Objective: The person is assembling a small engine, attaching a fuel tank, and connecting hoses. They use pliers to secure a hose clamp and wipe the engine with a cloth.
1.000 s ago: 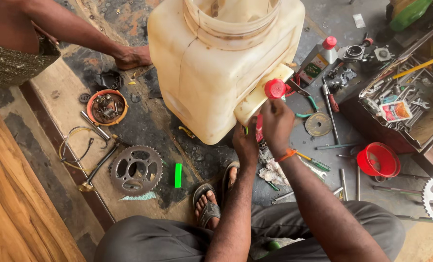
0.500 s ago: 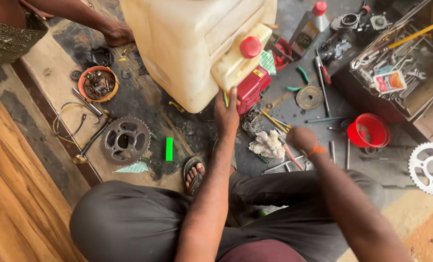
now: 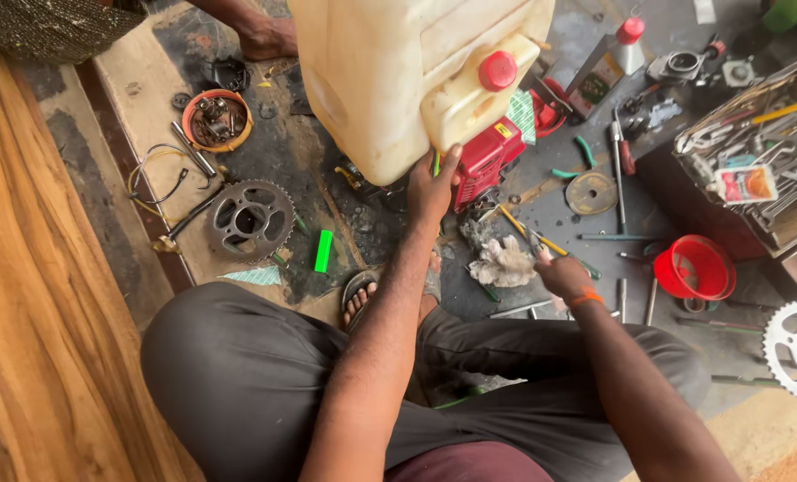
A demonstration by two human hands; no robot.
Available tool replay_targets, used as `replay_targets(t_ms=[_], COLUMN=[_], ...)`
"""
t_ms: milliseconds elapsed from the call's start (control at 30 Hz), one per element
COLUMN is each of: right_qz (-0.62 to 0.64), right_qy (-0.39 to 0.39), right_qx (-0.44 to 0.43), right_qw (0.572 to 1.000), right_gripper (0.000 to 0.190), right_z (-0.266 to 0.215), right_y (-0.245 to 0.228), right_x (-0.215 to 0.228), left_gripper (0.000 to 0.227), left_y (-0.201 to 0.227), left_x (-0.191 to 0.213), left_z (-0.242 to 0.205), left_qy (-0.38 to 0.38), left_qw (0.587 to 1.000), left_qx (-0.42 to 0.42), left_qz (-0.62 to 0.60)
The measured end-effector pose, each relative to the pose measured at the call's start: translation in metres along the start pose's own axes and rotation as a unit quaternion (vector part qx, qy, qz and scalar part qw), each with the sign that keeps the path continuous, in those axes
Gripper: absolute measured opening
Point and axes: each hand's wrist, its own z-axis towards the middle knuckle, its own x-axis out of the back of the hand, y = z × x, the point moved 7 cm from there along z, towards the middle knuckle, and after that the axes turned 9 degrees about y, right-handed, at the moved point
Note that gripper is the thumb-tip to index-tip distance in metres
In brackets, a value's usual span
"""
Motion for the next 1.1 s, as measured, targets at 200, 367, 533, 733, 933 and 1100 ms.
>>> replay_targets(t_ms=[200,367,533,733,933,1100], right_qz=[0.592,0.606,0.348,0.192,0.159,0.428], right_qy=[-0.162,-0.154,-0.032,0.000,-0.015,-0.279], right_qx=[0.001,0.044,0.236,0.155,0.136,0.081], right_qw=[0.789,0.779,0.907,0.969,0.978,0.856], right_gripper=[0.050,0.044,0.045,0.058,0.050,0.045], right_z=[-0.088,-0.142,-0.146,-0.129,-0.107,-0.093], right_y=[-0.034,-0.112,-0.182,-0.216,-0.217,-0.206], right_x=[0.102,0.168,0.238,0.284,0.288,0.239], left_gripper=[0.050,0.049,0.053,0.058,0.064,0.063], left_y=[0.008,0.011,0.014,0.017,0.016,0.006], left_x=[0.001,-0.003,0.000,0.002,0.000,-0.001], left_z=[-0.007,-0.011,-0.016,-0.021,-0.023,-0.029], left_qy=[0.005,0.039,0.056,0.067,0.074,0.087], left_qw=[1.000,0.999,0.998,0.997,0.997,0.996], left_qx=[-0.015,0.005,0.013,0.029,0.036,0.025], left_qz=[-0.027,-0.027,-0.036,0.020,-0.002,0.008])
